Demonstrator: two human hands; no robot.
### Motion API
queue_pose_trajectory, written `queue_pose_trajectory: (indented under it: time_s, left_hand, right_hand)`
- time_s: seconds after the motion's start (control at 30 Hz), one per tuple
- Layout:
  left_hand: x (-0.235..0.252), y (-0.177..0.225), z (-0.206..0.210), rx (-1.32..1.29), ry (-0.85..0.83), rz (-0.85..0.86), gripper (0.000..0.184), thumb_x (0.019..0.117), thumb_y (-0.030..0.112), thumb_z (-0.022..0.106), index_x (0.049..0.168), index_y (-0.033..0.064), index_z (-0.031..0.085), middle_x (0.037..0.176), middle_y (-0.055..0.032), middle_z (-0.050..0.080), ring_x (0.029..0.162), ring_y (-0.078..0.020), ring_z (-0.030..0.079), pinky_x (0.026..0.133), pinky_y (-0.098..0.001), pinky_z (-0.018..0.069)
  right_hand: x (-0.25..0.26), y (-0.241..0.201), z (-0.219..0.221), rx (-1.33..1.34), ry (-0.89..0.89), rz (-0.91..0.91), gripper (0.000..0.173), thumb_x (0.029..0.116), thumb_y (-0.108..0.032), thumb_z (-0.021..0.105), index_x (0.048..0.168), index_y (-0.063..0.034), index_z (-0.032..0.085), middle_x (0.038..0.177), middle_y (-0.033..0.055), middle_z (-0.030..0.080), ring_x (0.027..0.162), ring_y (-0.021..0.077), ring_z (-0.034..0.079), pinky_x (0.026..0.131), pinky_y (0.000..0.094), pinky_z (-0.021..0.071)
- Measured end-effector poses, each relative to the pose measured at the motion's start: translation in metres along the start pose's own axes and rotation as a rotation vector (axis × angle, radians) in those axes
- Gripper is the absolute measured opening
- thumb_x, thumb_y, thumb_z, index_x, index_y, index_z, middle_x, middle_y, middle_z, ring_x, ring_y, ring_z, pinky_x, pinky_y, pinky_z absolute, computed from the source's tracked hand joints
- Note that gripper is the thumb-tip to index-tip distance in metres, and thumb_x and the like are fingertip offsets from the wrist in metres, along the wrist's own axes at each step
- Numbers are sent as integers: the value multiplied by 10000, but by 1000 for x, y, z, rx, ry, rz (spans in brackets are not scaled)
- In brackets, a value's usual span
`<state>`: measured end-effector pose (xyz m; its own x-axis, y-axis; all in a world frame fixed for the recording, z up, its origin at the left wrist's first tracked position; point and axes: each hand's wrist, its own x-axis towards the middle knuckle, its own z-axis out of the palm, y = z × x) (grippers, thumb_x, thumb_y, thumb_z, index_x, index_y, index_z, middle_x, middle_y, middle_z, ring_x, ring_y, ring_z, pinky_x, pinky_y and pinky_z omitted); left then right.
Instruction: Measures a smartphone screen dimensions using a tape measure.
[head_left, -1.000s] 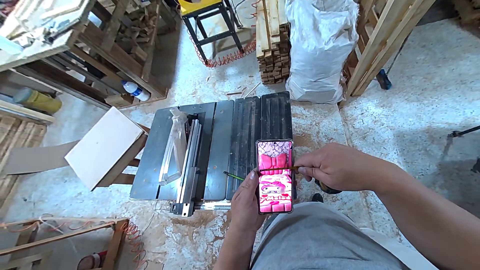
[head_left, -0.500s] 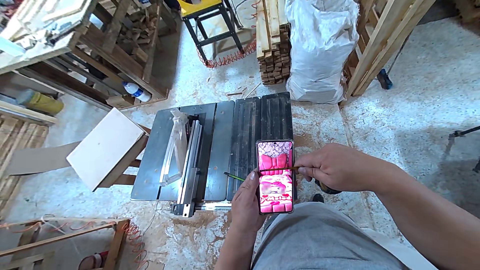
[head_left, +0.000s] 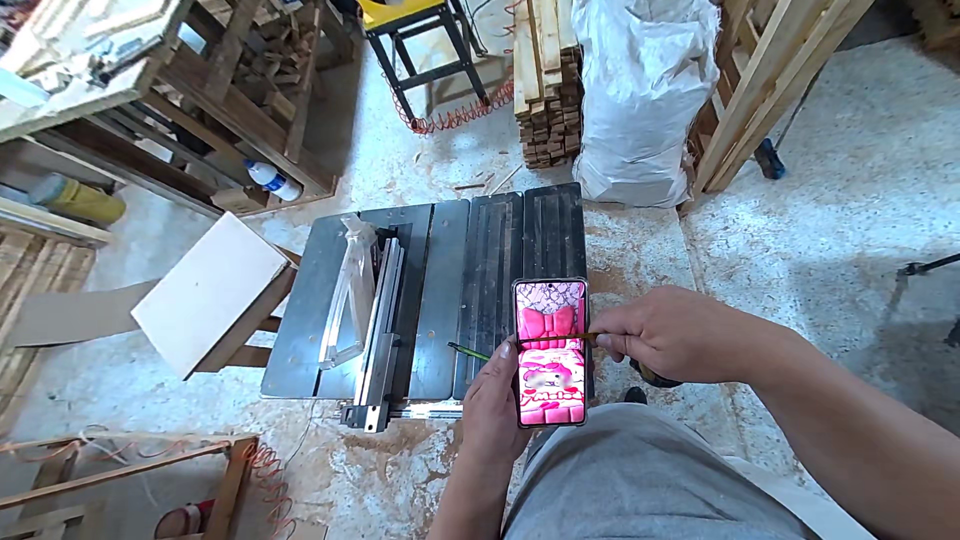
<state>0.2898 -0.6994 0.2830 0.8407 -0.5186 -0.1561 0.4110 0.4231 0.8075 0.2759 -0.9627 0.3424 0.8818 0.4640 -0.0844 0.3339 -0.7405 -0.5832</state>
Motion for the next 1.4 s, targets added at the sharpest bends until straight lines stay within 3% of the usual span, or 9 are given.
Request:
queue_pose_trajectory:
  time_s: [0.43, 0.73, 1.4]
  left_hand:
    - [2, 3, 1, 27, 13, -3, 486, 1119, 388, 295, 1346, 90, 606, 1192, -156, 701, 1062, -229, 714, 911, -460, 605]
    - [0, 3, 1, 29, 58, -22, 456, 1112, 375, 338, 1350, 98, 610, 1178, -159, 709, 1046, -234, 722, 901, -460, 611]
    - [-8, -3, 2, -5, 22, -12, 458, 1112, 394, 354, 1337, 90, 612, 1175, -169, 706, 1046, -240, 722, 906, -462, 609]
  right_hand:
    - [0, -1, -2, 2, -13, 17, 302, 1110, -362, 423, 1071, -256, 703, 832, -137, 689, 725, -17, 641, 644, 244, 552]
    - [-2, -4, -4, 14, -41, 49, 290, 1107, -370, 434, 1070, -263, 700, 809, -134, 675, 698, -9, 625, 628, 257, 542]
    - [-8, -3, -17, 4, 21, 62, 301, 1114, -332, 420, 1193, -262, 702, 905, -152, 710, 789, -33, 649, 713, 241, 560]
